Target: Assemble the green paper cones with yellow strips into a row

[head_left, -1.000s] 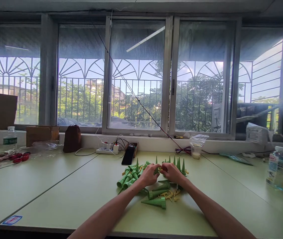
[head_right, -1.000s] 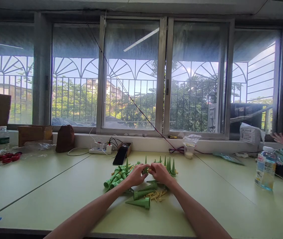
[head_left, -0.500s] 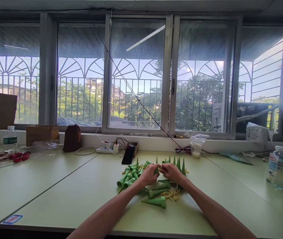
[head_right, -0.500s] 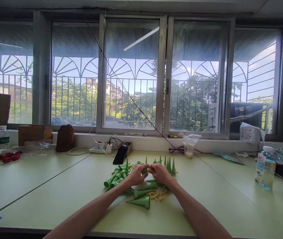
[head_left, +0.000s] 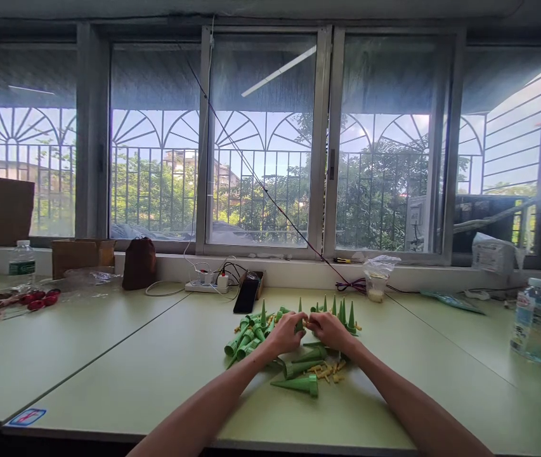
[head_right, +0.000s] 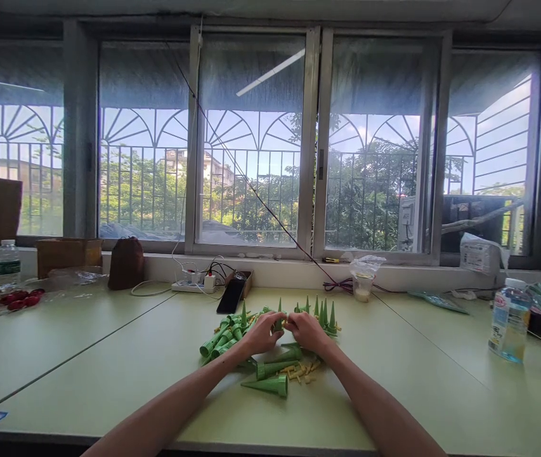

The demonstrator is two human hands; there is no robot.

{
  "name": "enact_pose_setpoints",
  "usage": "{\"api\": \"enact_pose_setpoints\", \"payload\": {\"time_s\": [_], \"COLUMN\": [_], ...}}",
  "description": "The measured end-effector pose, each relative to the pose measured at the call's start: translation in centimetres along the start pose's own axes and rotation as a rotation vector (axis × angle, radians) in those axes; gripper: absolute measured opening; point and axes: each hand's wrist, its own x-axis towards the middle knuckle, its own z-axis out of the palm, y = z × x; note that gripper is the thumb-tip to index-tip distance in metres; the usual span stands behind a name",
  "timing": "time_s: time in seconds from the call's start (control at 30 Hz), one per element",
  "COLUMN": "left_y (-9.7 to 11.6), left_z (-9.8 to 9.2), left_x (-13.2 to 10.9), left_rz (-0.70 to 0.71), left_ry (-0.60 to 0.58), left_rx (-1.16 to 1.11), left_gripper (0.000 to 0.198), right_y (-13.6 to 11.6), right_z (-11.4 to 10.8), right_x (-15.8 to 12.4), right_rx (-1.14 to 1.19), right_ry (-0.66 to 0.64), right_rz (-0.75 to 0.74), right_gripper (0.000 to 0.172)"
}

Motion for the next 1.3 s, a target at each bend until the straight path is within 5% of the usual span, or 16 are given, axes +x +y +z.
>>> {"api": "enact_pose_setpoints", "payload": {"time_s": [1.3], "left_y": [0.4], "left_z": [-0.28], "left_x": [0.07], "left_rz": [0.005], "left_ry": [-0.005], "left_rx": [-0.033], "left_gripper": [0.033], "right_y": [-0.44], "right_z": [0.03], "right_x": [-0.17], "right_rx": [-0.051], "right_ry": [-0.013], "right_rz": [-0.018], "right_gripper": [0.034]}}
